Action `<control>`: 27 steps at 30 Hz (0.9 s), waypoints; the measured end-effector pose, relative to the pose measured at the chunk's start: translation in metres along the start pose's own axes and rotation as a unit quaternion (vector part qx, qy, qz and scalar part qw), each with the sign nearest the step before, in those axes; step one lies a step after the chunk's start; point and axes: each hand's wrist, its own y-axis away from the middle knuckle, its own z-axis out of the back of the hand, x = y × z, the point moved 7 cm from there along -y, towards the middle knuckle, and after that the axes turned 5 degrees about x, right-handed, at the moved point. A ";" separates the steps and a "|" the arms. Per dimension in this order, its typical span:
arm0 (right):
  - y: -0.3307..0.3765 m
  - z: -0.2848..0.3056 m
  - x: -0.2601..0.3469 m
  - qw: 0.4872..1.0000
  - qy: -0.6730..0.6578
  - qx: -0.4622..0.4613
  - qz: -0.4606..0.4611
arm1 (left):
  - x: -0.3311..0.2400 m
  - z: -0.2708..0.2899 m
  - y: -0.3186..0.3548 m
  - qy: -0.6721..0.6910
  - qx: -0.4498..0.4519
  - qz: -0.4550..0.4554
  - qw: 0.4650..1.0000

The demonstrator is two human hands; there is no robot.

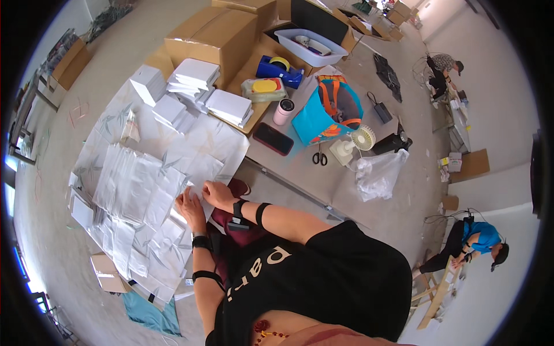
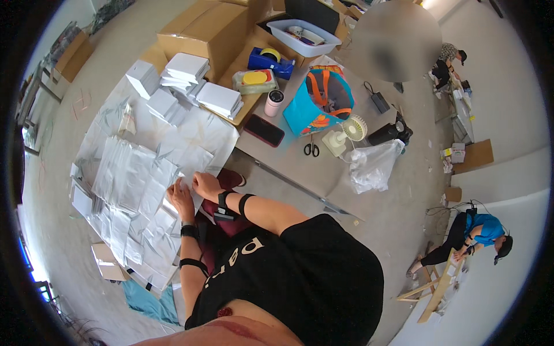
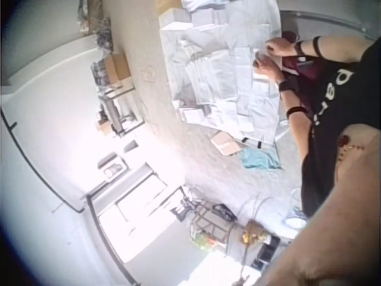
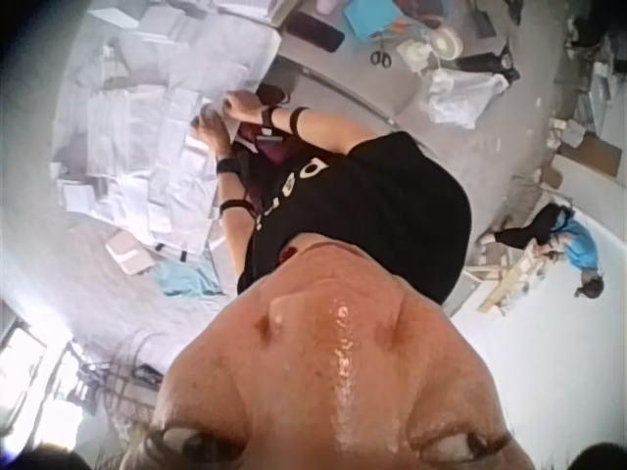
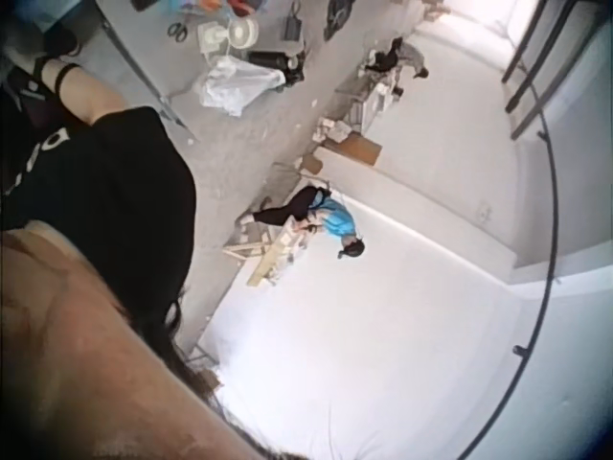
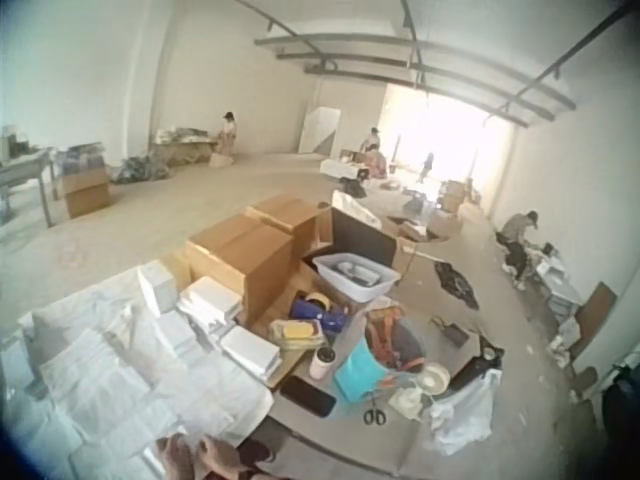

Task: The recorder is folding and sorting long white plastic pouches or envelopes on a table.

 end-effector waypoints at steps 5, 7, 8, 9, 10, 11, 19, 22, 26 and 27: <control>-0.029 0.043 -0.006 0.991 0.081 -0.083 0.066 | -0.007 -0.001 0.001 0.000 0.001 0.009 1.000; -0.049 0.055 -0.004 0.983 0.158 -0.068 0.061 | -0.007 0.003 0.001 -0.007 -0.006 0.011 1.000; -0.055 0.064 0.004 0.977 0.193 -0.070 0.058 | -0.006 0.005 0.002 -0.011 -0.008 0.013 1.000; -0.060 0.068 0.009 0.970 0.227 -0.071 0.053 | -0.006 0.007 0.002 -0.015 -0.006 0.014 1.000; -0.066 0.066 0.010 0.966 0.257 -0.031 0.024 | -0.005 0.008 0.003 -0.019 -0.005 0.015 1.000; -0.069 0.064 0.003 0.963 0.270 -0.019 0.007 | -0.007 0.007 0.003 -0.019 -0.001 0.013 1.000; -0.077 0.045 -0.014 0.953 0.287 0.015 -0.095 | -0.012 0.005 0.001 -0.010 0.008 0.012 1.000; -0.077 0.042 -0.016 0.963 0.251 0.021 -0.101 | -0.010 0.005 0.002 -0.011 0.010 0.014 1.000; -0.082 0.031 -0.046 0.983 0.126 0.030 -0.132 | -0.007 0.001 0.003 0.000 -0.008 0.002 1.000; -0.086 0.028 -0.055 0.984 0.097 0.036 -0.144 | -0.004 -0.002 0.002 -0.001 -0.016 -0.011 1.000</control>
